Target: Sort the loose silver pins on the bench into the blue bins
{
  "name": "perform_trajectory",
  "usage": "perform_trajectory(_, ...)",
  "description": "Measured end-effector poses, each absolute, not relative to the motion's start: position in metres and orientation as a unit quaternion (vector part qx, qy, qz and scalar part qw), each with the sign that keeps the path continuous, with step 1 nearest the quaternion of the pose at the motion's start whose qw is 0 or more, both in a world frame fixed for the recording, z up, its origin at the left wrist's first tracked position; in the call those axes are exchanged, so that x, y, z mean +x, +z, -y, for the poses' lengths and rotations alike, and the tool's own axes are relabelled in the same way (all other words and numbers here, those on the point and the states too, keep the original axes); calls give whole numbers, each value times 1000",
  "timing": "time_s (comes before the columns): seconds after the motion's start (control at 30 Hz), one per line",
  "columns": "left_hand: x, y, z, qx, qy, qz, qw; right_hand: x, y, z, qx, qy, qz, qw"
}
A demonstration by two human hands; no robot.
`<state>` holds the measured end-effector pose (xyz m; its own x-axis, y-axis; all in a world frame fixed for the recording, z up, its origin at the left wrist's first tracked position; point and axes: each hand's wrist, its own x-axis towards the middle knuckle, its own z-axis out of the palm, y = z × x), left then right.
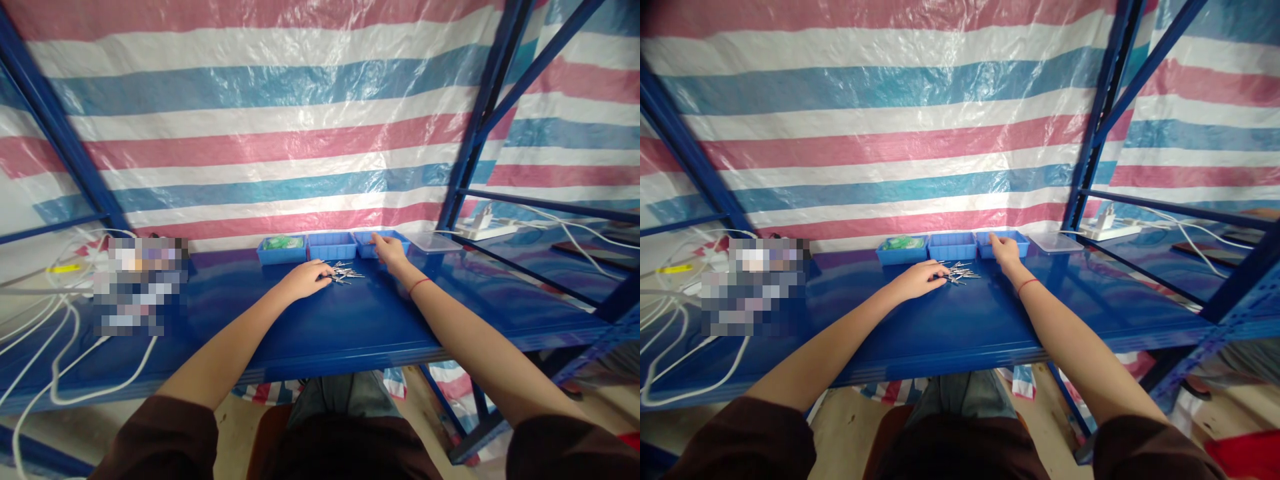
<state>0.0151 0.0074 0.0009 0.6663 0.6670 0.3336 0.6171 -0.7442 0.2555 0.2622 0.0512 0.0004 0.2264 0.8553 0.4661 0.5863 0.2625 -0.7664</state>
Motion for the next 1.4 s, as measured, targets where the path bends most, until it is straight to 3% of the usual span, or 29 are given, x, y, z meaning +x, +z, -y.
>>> perform_trajectory(0.1,17,-2,-7,914,201,-348,50,256,3,-47,-610,181,563,528)
perform_trajectory(0.23,19,-3,-5,908,208,-361,42,241,6,-40,-574,166,630,495)
perform_trajectory(0.6,22,-3,-7,905,206,-371,-21,211,13,-5,-374,183,865,279)
perform_trajectory(0.83,21,7,-5,871,323,-368,45,209,15,-2,-368,129,875,287)
perform_trajectory(1.07,29,5,-3,789,438,-389,186,206,12,-7,-336,136,873,327)
perform_trajectory(1.4,29,4,-6,769,474,-370,216,205,13,-7,-335,163,857,356)
